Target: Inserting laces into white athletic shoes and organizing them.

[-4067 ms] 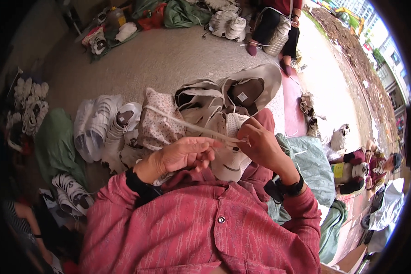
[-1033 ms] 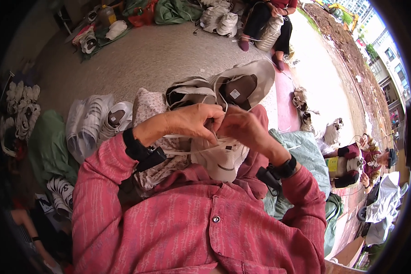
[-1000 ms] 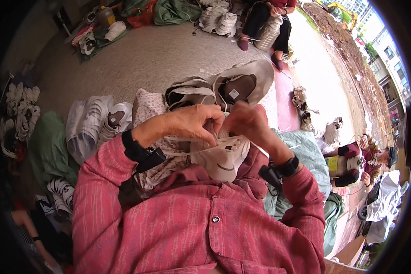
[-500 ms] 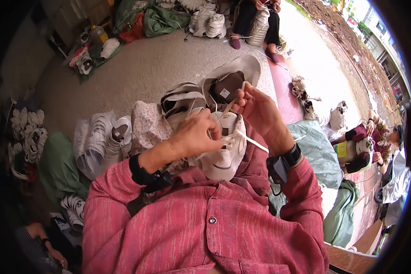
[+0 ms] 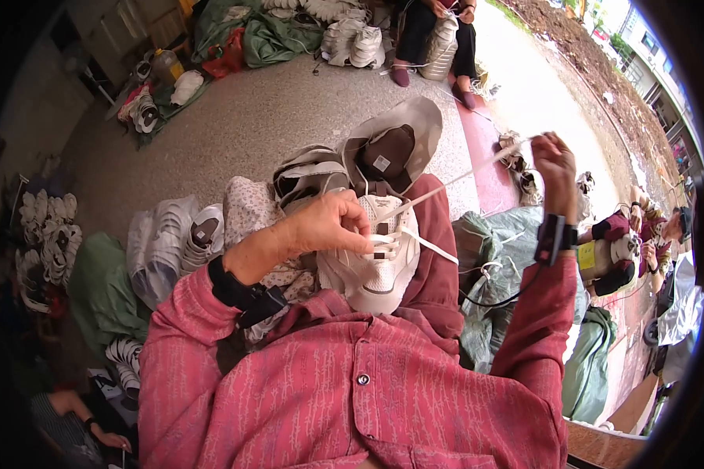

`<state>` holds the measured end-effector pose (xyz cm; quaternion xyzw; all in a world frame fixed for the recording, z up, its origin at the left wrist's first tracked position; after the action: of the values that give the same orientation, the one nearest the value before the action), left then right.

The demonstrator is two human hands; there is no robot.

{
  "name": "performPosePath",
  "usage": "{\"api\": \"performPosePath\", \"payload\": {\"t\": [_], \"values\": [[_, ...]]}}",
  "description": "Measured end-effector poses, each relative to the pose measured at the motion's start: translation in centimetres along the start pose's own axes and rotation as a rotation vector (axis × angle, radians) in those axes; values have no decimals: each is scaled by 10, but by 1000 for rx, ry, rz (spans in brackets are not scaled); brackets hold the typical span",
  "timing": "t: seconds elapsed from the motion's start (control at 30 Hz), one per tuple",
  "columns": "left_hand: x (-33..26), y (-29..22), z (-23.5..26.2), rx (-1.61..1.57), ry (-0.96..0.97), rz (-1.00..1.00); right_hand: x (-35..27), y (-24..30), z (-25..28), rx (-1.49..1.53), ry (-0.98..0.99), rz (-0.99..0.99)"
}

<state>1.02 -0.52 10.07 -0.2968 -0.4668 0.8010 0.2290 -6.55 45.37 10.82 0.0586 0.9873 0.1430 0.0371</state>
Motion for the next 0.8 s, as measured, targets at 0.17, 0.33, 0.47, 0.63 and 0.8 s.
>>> {"api": "performPosePath", "payload": {"t": [0.17, 0.33, 0.47, 0.63, 0.8], "values": [[-4, 6, 0, -163, 56, -2, -16, 108, 18, 75, -178, 387], [6, 10, -3, 127, -111, -160, -35, 71, -20, -162, -98, 418], [6, -26, -8, 421, -118, -148, -65, 52, -94, -122, 366, 109], [-12, -88, -2, 96, 235, -377, -80, 43, -131, -400, 219, 559], [-64, -108, 42, -306, 84, -563, -105, -60, -80, -1007, 303, 430]]}}
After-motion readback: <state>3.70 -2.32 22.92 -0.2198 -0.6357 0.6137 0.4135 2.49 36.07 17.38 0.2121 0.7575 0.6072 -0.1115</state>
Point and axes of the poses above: each hand's wrist, its own x-axis towards the middle knuckle, its own z-axis out of the back of the hand, y = z × x, the point moved 2 cm from there along x, towards the middle knuckle, and after that the axes turned 9 degrees about z, right-handed, at the moved point
